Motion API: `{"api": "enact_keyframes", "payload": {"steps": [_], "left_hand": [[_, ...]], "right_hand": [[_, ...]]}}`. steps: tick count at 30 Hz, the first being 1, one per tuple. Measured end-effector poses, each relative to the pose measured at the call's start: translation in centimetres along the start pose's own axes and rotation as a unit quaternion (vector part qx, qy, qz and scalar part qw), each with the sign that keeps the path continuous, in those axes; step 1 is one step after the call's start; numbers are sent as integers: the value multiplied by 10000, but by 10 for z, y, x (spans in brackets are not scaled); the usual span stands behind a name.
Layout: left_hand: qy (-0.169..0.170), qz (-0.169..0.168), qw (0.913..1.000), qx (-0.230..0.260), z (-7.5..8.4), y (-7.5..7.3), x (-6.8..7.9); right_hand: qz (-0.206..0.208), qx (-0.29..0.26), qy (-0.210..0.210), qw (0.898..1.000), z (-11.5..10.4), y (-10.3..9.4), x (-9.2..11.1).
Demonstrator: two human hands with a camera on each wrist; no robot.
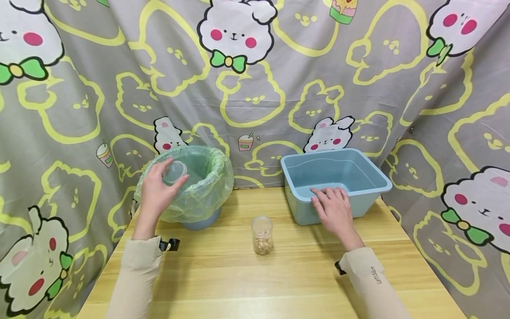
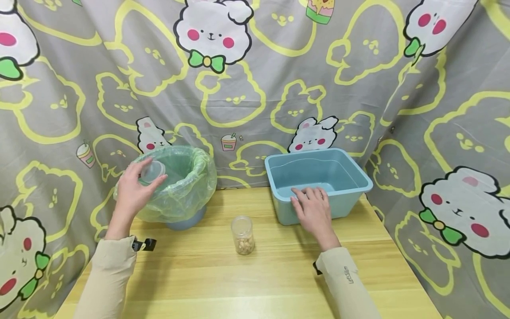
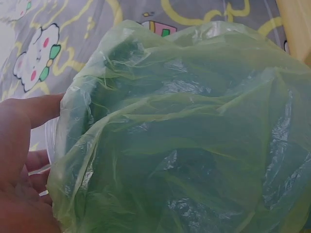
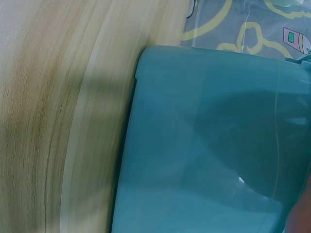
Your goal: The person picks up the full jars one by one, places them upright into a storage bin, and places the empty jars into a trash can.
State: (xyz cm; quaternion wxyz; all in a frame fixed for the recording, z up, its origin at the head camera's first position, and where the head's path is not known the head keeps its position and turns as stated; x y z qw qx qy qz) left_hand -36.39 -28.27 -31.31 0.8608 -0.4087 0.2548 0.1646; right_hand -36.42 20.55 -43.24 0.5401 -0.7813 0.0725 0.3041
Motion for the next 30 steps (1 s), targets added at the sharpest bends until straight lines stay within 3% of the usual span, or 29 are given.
{"api": "enact_keyframes", "payload": {"steps": [30], "left_hand": [[-104, -452, 9979, -459, -6, 14, 6]], "right_hand": [[78, -20, -46, 10000, 1, 1, 0]]}}
Point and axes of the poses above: each hand's wrist, its own x-axis away from the middle knuckle, its own y-axis out of the palm, z = x × y, the point moved 10 cm from there along -x, towards the middle knuckle, and after that the axes turned 1 degree about -z, right-handed, at the moved point
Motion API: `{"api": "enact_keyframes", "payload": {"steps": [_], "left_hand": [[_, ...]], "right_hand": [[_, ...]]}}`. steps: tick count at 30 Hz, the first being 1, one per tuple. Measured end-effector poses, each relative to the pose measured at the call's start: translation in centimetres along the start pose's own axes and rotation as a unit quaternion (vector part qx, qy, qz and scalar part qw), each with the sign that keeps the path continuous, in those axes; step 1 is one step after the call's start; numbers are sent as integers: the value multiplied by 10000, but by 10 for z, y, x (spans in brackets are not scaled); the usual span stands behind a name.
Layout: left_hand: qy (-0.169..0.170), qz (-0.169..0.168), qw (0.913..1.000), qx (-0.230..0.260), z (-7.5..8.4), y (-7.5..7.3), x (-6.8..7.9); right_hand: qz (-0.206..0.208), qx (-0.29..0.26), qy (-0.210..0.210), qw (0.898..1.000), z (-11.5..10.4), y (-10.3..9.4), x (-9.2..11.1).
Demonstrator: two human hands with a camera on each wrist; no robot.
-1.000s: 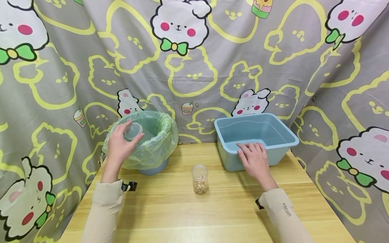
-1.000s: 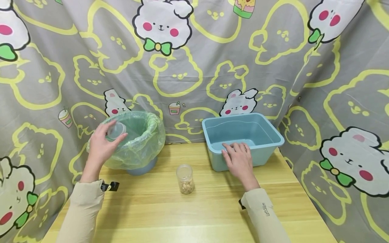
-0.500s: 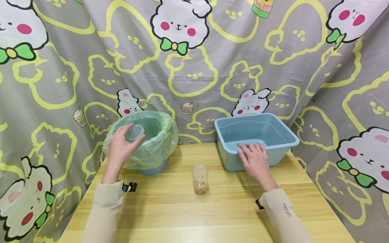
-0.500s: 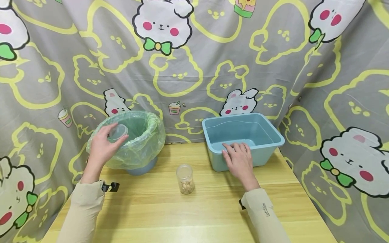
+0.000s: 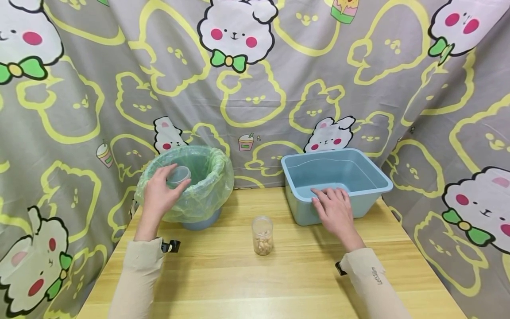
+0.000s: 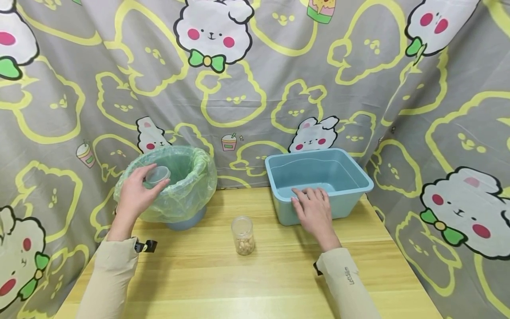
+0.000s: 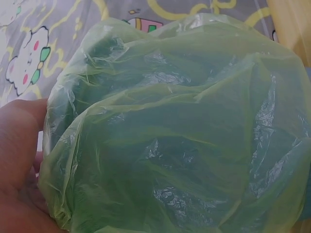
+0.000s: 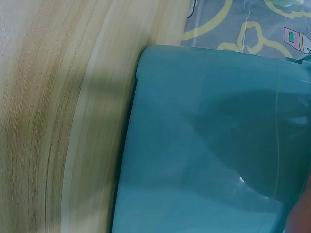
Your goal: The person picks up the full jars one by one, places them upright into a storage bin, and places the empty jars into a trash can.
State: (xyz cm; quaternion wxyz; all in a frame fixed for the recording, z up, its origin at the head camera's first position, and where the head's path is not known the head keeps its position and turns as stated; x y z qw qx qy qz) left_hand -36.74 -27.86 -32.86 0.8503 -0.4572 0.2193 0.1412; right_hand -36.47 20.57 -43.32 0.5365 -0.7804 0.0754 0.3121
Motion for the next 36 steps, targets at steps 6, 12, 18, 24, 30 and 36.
{"api": "enact_keyframes", "payload": {"steps": [6, 12, 18, 24, 30, 36], "left_hand": [[-66, -49, 10000, -8, 0, -1, 0], [-19, -46, 10000, 52, 0, 0, -1], [15, 19, 10000, 82, 1, 2, -1], [14, 99, 9999, 128, 0, 0, 0], [96, 213, 9993, 286, 0, -3, 2], [147, 285, 9989, 345, 3, -5, 4]], "right_hand": [[38, -23, -22, 10000, 0, 0, -1], [-3, -18, 9, 10000, 1, 0, 1], [-10, 6, 31, 10000, 3, -1, 3], [9, -1, -3, 10000, 1, -1, 1], [-18, -3, 3, 10000, 0, 0, 0], [-15, -11, 16, 10000, -1, -1, 0]]}}
Point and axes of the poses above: each hand's wrist, its own x-axis away from the middle knuckle, its own y-axis out of the palm, z = x × y, the point moved 10 cm from there along -x, towards the middle knuckle, and after that the axes turned 1 degree about -z, right-handed, at the moved point
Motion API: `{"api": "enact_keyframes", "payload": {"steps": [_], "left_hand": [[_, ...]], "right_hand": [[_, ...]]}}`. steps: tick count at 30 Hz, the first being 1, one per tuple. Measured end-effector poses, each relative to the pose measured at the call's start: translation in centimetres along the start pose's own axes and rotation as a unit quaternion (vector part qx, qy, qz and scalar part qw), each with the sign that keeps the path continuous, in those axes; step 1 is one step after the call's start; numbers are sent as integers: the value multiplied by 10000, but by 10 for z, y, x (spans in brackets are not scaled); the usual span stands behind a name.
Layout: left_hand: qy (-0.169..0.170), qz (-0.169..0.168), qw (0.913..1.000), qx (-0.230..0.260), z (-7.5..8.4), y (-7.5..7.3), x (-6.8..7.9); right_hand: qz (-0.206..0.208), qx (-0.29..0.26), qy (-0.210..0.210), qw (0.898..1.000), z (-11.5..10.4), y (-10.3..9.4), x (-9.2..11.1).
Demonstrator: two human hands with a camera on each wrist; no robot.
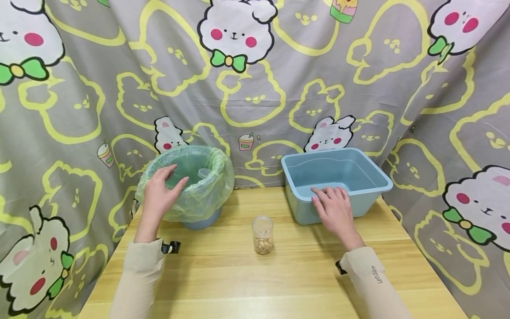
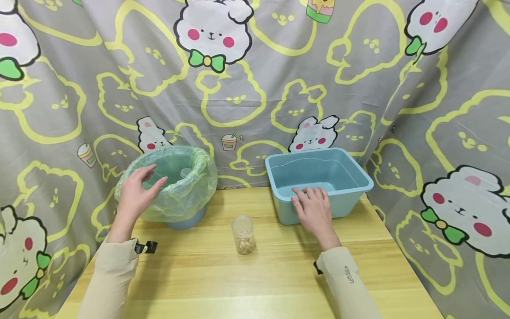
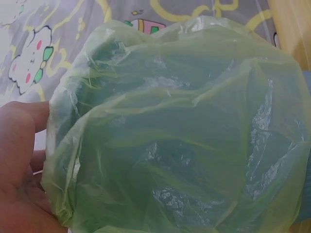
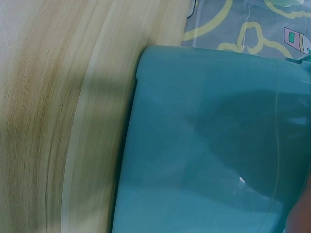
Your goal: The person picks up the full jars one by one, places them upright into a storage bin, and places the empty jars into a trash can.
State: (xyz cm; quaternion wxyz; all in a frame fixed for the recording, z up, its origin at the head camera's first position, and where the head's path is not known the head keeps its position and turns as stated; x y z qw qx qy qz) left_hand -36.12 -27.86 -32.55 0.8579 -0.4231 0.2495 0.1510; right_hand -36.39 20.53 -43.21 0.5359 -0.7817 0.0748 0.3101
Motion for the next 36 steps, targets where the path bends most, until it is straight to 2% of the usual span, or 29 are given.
{"api": "enact_keyframes", "payload": {"steps": [7, 12, 19, 23, 26, 29, 36], "left_hand": [[310, 229, 9993, 28, 17, -3, 5], [768, 441, 9957, 283, 38, -5, 10], [1484, 368, 9867, 560, 63, 9, 23], [1770, 350, 9816, 625, 74, 19, 33], [1879, 273, 9792, 712, 81, 30, 41], [1907, 43, 9785, 781, 87, 47, 49], [1855, -896, 9766, 622, 96, 107, 75]], "right_hand": [[28, 4, -9, 10000, -1, 0, 0], [2, 33, 5, 10000, 0, 0, 0], [-19, 33, 28, 10000, 1, 0, -1], [32, 34, -3, 10000, 1, 1, -1], [72, 34, -17, 10000, 1, 1, -1], [93, 12, -9, 10000, 1, 1, -1], [75, 15, 7, 10000, 3, 2, -1]]}}
Point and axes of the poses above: each hand's wrist, its own x-axis away from the middle knuckle, its own y-axis out of the palm, z = x × y, the point moved 10 cm from there along -x, towards the middle knuckle, and after that the axes turned 1 degree about -z, right-handed, at the moved point
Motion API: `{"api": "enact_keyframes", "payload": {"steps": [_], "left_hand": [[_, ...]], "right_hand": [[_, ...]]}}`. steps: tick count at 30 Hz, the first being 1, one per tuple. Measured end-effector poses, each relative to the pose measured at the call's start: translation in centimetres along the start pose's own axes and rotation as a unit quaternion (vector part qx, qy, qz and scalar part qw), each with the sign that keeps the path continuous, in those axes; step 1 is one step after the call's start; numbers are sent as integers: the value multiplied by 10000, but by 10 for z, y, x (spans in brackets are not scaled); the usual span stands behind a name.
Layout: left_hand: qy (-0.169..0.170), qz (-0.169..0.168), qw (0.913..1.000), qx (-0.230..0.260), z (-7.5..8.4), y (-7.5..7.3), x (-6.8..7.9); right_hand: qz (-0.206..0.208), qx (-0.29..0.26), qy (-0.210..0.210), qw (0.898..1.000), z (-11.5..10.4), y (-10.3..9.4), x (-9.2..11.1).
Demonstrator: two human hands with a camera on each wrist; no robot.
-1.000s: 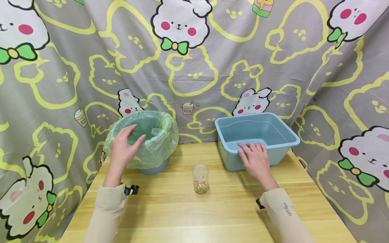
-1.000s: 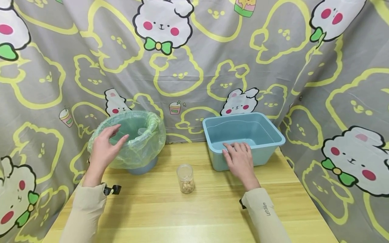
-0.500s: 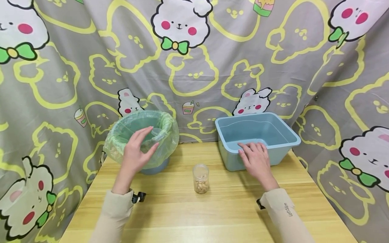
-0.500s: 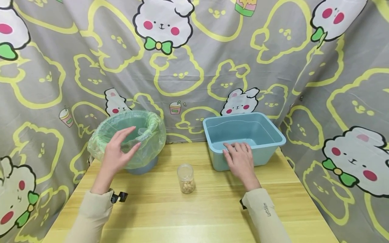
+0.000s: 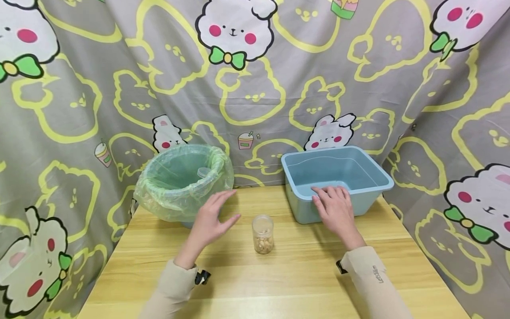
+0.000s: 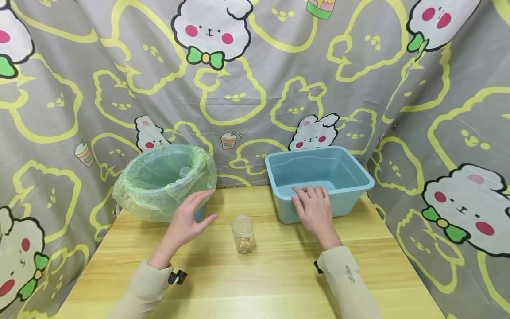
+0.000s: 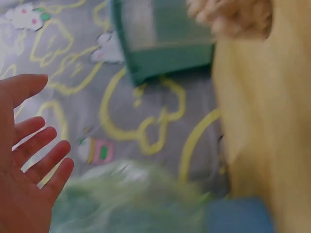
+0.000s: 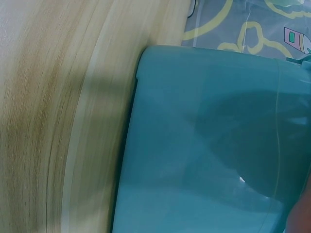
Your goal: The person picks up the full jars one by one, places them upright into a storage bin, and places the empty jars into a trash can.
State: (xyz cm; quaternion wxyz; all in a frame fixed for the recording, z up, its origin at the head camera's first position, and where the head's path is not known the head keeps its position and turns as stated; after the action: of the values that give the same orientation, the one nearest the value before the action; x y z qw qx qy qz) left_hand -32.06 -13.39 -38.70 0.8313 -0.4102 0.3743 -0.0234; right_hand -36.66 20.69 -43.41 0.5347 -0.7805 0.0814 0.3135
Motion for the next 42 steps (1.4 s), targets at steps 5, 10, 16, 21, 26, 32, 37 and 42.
{"api": "enact_keyframes", "payload": {"steps": [5, 10, 16, 21, 26, 32, 37, 42], "left_hand": [[-245, -745, 9966, 265, 1, 48, 11], [-650, -1714, 9819, 471, 0, 92, 22], [-632, -2240, 9705, 628, 6, 120, 26], [-816, -2404, 9639, 803, 5, 130, 30], [-891, -2415, 9627, 831, 4, 133, 31], [-866, -2442, 9621, 845, 5, 135, 30], [-839, -2446, 9620, 879, 4, 135, 32], [-821, -2429, 9622, 916, 2, 135, 33]], "right_hand": [[37, 17, -49, 10000, -1, -2, -2], [-20, 12, -86, 10000, -5, -1, -4], [14, 3, -32, 10000, -3, -3, -3], [10, 1, -45, 10000, -3, -4, -3], [-6, 6, -28, 10000, -2, -5, -4], [23, 61, -10, 10000, -1, -5, -3], [27, 79, -12, 10000, -4, -4, -2], [-6, 121, 27, 9999, -10, -2, 1]]}}
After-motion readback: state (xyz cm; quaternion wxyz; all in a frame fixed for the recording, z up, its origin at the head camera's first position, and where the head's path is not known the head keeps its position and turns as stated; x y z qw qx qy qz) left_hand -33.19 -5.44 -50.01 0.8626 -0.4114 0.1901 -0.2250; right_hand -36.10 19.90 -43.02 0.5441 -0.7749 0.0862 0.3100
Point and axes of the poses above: each hand's wrist, its own x-axis away from the middle knuckle, its own y-axis out of the palm, z = x × y, the point moved 10 cm from there along -x, towards the middle knuckle, and after that the axes turned 1 degree about -z, right-handed, at the moved point
